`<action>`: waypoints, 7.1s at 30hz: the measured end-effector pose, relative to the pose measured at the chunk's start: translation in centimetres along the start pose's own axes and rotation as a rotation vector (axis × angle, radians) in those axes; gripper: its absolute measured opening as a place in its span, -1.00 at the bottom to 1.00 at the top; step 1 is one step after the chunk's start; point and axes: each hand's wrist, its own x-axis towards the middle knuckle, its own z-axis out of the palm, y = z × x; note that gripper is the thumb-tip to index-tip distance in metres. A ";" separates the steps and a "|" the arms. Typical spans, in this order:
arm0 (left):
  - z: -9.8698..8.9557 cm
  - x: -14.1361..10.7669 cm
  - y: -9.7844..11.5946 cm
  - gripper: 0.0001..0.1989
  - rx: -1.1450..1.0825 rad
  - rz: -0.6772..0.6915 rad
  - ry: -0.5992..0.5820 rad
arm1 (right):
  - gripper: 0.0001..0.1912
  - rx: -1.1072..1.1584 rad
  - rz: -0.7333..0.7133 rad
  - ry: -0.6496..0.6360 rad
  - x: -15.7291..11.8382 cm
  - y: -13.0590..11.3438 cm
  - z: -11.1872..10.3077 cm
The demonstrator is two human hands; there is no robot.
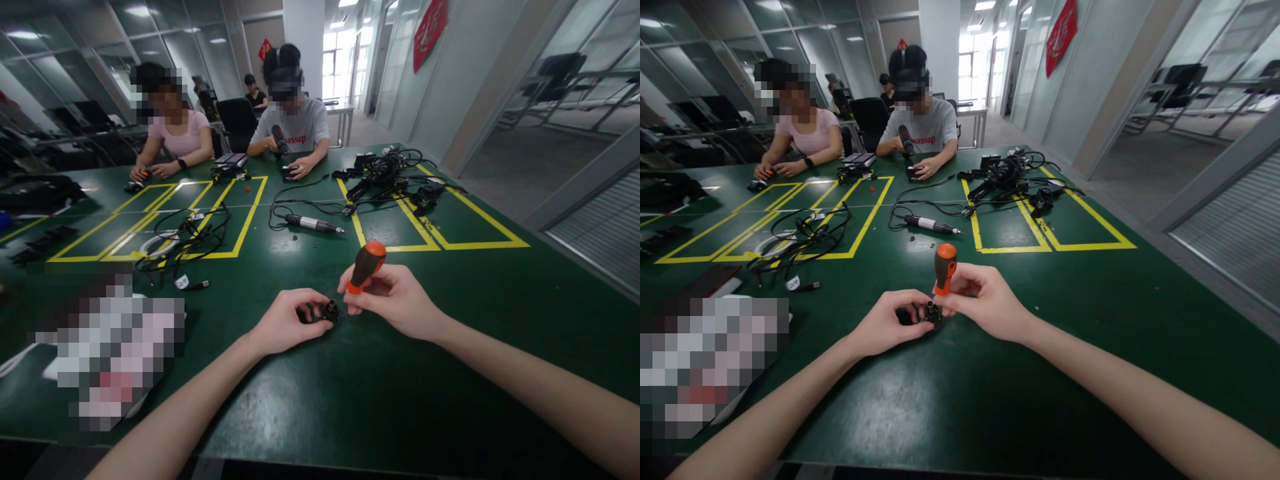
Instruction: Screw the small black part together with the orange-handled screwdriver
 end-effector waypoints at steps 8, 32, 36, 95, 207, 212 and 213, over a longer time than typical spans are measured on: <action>0.2 -0.2 0.1 -0.57 0.079 0.011 0.029 | -0.71 0.078 0.045 -0.110 -0.1 0.0 -0.1; 0.2 -0.1 0.0 -0.68 0.205 0.012 0.043 | -0.67 0.046 0.041 -0.039 -0.1 0.2 0.3; 0.2 -0.1 0.1 -0.67 0.230 0.008 0.037 | -0.67 0.036 -0.001 -0.050 0.0 0.0 0.2; 0.0 -0.2 0.3 -0.58 -0.262 -0.247 -0.068 | -0.61 -0.008 0.018 -0.026 -0.5 0.6 0.5; 1.1 0.1 0.1 -0.62 -0.126 -0.145 0.012 | -0.71 -0.041 -0.041 0.004 -1.1 1.0 0.1; 0.9 0.2 0.4 -0.63 -0.123 -0.163 0.003 | -0.67 -0.040 -0.050 -0.045 -0.9 0.6 -0.1; 0.8 0.2 0.4 -0.63 -0.106 -0.161 0.005 | -0.66 -0.021 -0.045 -0.053 -0.9 0.7 -0.1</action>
